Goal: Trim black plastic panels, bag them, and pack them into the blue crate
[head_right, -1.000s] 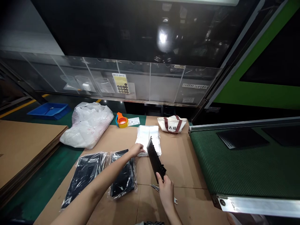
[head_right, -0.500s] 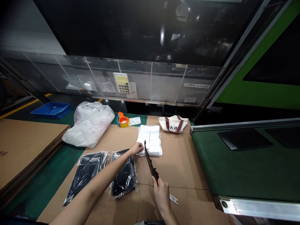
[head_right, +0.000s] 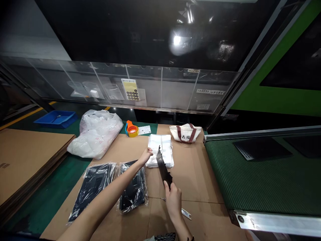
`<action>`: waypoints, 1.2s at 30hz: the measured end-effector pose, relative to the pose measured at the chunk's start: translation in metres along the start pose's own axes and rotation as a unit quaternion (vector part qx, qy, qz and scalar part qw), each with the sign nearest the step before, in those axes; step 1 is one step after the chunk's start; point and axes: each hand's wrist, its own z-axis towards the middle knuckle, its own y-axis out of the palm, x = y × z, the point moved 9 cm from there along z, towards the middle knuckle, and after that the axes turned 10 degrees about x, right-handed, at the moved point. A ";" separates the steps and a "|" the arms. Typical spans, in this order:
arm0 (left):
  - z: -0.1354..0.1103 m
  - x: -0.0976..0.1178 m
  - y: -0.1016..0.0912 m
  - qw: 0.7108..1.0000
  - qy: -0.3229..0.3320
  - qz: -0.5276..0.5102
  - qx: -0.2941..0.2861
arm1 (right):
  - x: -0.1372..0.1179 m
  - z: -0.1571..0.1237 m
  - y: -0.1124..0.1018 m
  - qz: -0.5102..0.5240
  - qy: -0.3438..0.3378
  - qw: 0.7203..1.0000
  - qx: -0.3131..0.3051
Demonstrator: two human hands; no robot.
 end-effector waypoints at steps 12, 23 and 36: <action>-0.045 0.038 -0.016 0.976 0.116 0.091 -0.162 | 0.019 -0.032 -0.020 0.390 0.378 0.801 -0.251; -0.087 0.078 -0.016 0.917 0.255 0.300 -0.065 | 0.039 -0.035 -0.021 0.446 0.399 0.799 -0.064; -0.155 0.131 0.032 0.812 0.442 0.380 -0.018 | 0.033 -0.060 0.003 0.399 0.377 0.831 -0.087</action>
